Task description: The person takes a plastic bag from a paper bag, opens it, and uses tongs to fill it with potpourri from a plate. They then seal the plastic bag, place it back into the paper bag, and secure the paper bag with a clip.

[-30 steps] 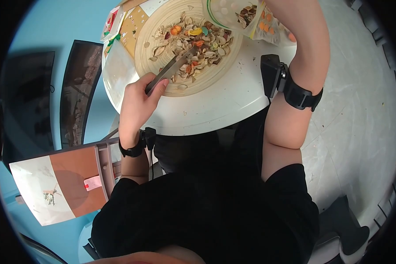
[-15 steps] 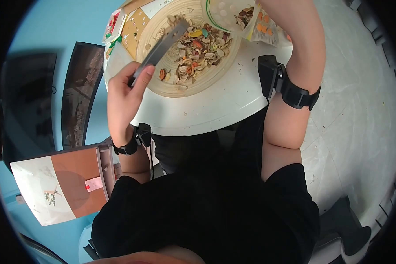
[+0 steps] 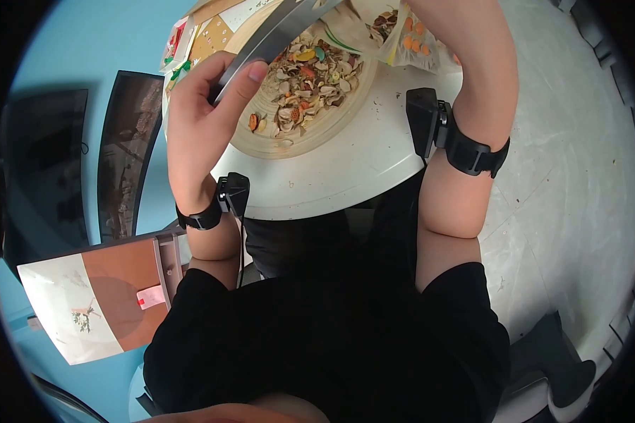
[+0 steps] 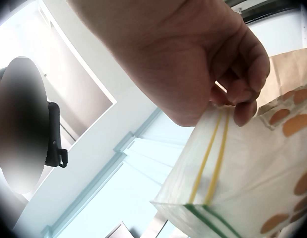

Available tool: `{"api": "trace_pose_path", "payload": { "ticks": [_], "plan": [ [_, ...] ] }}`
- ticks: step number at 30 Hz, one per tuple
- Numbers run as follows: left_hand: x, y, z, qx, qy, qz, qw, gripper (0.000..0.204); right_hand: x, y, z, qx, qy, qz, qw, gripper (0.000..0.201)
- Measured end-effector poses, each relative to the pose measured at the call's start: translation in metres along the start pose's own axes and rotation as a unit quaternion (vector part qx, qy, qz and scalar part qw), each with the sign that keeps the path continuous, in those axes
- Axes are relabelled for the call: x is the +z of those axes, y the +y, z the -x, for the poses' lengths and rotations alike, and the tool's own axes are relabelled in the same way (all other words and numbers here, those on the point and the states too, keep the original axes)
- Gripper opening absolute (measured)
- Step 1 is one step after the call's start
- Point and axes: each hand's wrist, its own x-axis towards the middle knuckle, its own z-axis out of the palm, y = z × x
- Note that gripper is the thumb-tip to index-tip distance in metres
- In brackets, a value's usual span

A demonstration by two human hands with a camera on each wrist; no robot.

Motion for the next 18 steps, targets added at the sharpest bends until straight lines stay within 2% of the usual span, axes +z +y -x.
{"api": "trace_pose_path", "payload": {
  "ticks": [3, 5, 8, 11, 13, 15, 18],
  "plan": [
    [0.0, -0.011, 0.008, -0.033, 0.036, 0.058, 0.997, 0.033, -0.006, 0.004, -0.005, 0.037, -0.038, -0.017, 0.998, 0.034],
    [-0.009, -0.02, 0.014, -0.087, 0.052, 0.054, 0.993, 0.035, -0.015, 0.0, -0.01, 0.097, -0.079, -0.042, 0.991, 0.034],
    [-0.025, -0.058, 0.02, -0.167, 0.058, 0.017, 0.984, 0.039, -0.015, -0.012, -0.015, 0.15, -0.08, -0.018, 0.985, 0.035],
    [-0.03, -0.1, 0.022, -0.214, 0.044, -0.086, 0.972, 0.049, -0.017, -0.005, -0.009, 0.104, -0.093, -0.041, 0.989, 0.034],
    [-0.029, -0.117, 0.023, -0.228, 0.033, -0.107, 0.967, 0.053, -0.004, -0.003, -0.001, 0.043, -0.037, -0.022, 0.998, 0.034],
    [-0.027, -0.114, 0.022, -0.242, 0.017, -0.088, 0.966, 0.053, 0.0, 0.0, -0.002, 0.022, -0.029, -0.03, 0.999, 0.034],
    [-0.021, -0.098, 0.018, -0.256, -0.008, -0.06, 0.965, 0.051, -0.002, 0.017, -0.014, 0.042, -0.08, -0.073, 0.993, 0.034]
  ]
}}
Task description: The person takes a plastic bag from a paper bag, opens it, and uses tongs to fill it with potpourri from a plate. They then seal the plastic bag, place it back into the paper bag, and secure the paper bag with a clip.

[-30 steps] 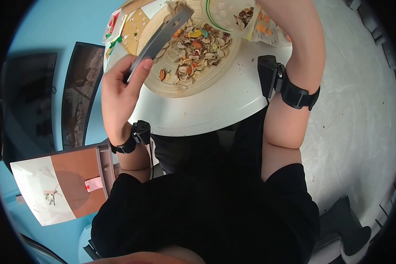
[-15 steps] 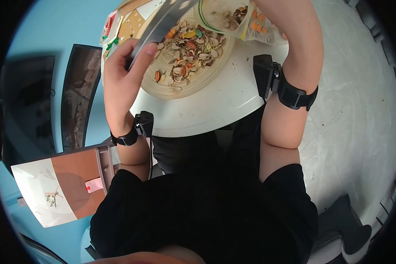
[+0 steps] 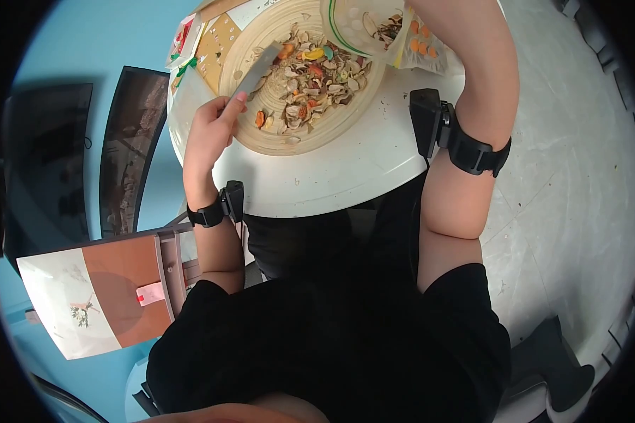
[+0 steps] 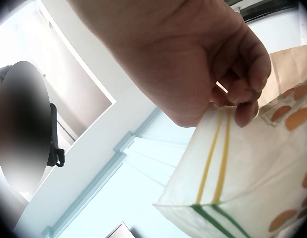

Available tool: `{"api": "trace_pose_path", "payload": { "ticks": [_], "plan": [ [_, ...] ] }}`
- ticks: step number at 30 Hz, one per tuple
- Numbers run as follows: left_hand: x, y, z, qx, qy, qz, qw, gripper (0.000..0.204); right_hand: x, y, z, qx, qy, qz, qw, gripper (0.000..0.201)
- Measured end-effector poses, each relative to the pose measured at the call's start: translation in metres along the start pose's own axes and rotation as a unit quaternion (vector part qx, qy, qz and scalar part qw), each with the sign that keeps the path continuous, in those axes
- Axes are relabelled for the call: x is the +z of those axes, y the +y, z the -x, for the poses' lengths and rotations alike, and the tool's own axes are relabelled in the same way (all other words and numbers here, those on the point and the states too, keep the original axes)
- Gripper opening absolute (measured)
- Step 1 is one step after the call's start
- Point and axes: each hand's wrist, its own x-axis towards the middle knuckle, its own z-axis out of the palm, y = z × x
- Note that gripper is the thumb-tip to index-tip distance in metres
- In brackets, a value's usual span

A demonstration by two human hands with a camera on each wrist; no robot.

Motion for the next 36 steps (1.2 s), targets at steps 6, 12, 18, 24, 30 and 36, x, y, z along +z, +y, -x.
{"api": "trace_pose_path", "payload": {
  "ticks": [6, 12, 18, 24, 30, 36],
  "plan": [
    [0.013, 0.03, 0.013, 0.07, -0.053, -0.028, 0.996, 0.044, -0.002, 0.0, -0.005, 0.03, -0.017, 0.027, 0.999, 0.035],
    [0.03, 0.04, 0.026, 0.157, -0.032, -0.078, 0.984, 0.038, -0.006, -0.019, 0.005, 0.055, -0.015, 0.03, 0.998, 0.035],
    [0.031, 0.038, 0.026, 0.159, -0.042, -0.076, 0.983, 0.034, 0.001, -0.013, 0.003, 0.044, 0.001, 0.012, 0.999, 0.033],
    [0.03, 0.036, 0.024, 0.147, -0.039, -0.057, 0.987, 0.033, 0.0, -0.016, 0.002, 0.065, 0.006, 0.031, 0.997, 0.033],
    [0.025, 0.028, 0.023, 0.146, -0.031, -0.006, 0.989, 0.031, -0.002, -0.009, 0.004, 0.021, 0.006, 0.02, 1.0, 0.034],
    [0.004, 0.029, 0.025, 0.161, 0.014, 0.06, 0.985, 0.027, -0.005, -0.01, 0.004, 0.032, 0.01, 0.028, 0.999, 0.033]
  ]
}}
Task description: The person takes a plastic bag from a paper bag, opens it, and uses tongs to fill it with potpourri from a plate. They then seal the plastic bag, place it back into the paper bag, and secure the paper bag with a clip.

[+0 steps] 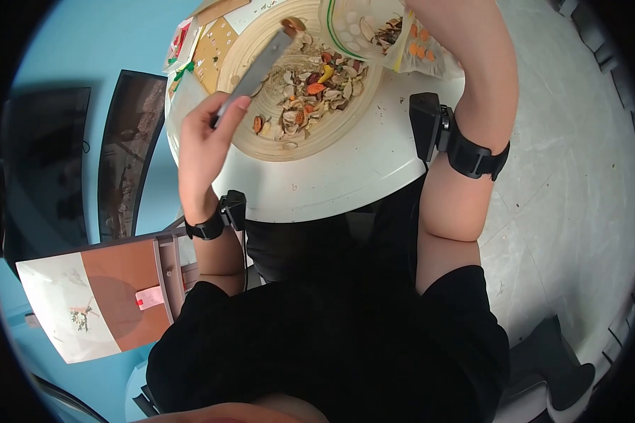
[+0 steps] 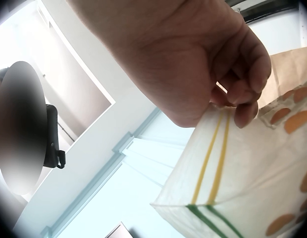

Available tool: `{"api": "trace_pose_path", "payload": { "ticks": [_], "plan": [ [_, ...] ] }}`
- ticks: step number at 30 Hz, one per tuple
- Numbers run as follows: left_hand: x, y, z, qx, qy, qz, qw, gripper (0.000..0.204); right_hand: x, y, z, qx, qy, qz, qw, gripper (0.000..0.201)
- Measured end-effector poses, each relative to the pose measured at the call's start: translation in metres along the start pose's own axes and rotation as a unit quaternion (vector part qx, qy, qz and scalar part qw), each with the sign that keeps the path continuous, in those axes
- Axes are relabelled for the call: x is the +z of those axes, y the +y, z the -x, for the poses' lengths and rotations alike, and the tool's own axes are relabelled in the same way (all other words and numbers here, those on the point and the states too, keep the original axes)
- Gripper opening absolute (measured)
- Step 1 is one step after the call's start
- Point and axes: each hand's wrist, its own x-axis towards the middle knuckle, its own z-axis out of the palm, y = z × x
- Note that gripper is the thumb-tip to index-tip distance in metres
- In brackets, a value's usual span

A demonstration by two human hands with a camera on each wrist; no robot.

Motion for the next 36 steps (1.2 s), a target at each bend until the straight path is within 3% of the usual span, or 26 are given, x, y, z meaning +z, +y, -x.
{"api": "trace_pose_path", "payload": {
  "ticks": [4, 8, 12, 18, 23, 31, 36],
  "plan": [
    [-0.01, 0.034, 0.004, 0.027, 0.038, 0.021, 0.999, 0.026, 0.007, 0.003, -0.004, 0.017, 0.008, -0.015, 1.0, 0.032],
    [0.002, 0.059, 0.0, 0.053, -0.009, -0.014, 0.998, 0.031, 0.01, 0.005, -0.003, 0.007, 0.011, -0.032, 0.999, 0.033],
    [0.006, 0.038, -0.003, 0.026, -0.008, 0.005, 1.0, 0.033, -0.004, -0.004, 0.004, 0.005, 0.001, 0.004, 1.0, 0.032],
    [0.017, 0.012, -0.004, -0.034, -0.037, -0.106, 0.993, 0.04, -0.003, -0.004, 0.006, 0.002, 0.003, -0.028, 1.0, 0.033],
    [0.032, 0.013, -0.003, -0.016, -0.051, -0.155, 0.986, 0.037, -0.001, 0.001, -0.004, 0.051, 0.0, 0.008, 0.999, 0.034],
    [0.033, 0.011, -0.004, 0.005, -0.07, -0.134, 0.989, 0.031, 0.009, -0.006, 0.01, -0.039, 0.055, 0.046, 0.997, 0.034],
    [0.029, 0.006, -0.006, -0.014, -0.073, -0.103, 0.992, 0.032, -0.001, -0.003, 0.002, 0.003, -0.001, -0.001, 1.0, 0.034]
  ]
}}
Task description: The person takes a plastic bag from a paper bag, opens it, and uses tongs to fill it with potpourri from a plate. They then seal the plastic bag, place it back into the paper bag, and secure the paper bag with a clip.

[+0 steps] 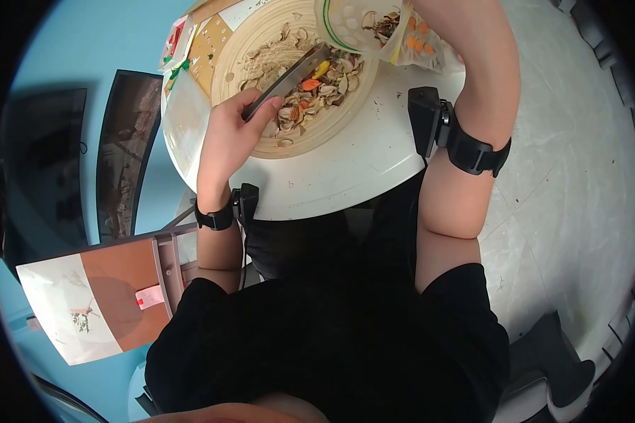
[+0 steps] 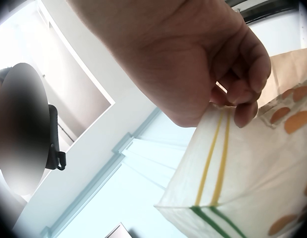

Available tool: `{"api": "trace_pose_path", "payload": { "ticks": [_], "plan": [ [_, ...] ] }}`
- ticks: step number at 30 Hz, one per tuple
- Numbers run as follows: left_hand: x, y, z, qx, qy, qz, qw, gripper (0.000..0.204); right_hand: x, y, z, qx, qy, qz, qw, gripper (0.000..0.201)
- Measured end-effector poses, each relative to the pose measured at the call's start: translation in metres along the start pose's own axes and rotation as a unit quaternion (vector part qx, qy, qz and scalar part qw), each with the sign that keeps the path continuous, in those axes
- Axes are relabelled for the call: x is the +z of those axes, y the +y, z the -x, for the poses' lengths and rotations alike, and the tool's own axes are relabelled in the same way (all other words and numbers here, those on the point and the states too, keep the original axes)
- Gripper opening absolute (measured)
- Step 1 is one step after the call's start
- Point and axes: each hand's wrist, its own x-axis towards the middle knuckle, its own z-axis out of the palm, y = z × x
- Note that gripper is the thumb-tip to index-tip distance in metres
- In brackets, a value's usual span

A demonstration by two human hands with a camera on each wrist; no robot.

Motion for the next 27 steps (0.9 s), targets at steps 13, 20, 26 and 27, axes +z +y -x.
{"api": "trace_pose_path", "payload": {
  "ticks": [13, 20, 26, 27],
  "plan": [
    [-0.037, 0.04, 0.018, 0.076, 0.087, 0.165, 0.979, 0.024, 0.007, 0.006, -0.004, -0.008, 0.002, -0.026, 1.0, 0.033],
    [-0.034, 0.013, 0.002, 0.006, 0.101, 0.166, 0.981, 0.034, -0.01, -0.015, -0.002, 0.108, -0.012, 0.014, 0.994, 0.033],
    [-0.048, -0.056, -0.007, -0.132, 0.111, -0.074, 0.982, 0.051, 0.003, 0.007, 0.005, -0.025, 0.064, 0.016, 0.997, 0.032],
    [-0.048, -0.06, -0.008, -0.138, 0.11, -0.094, 0.98, 0.053, 0.005, 0.007, 0.005, -0.032, 0.069, 0.016, 0.997, 0.031]
  ]
}}
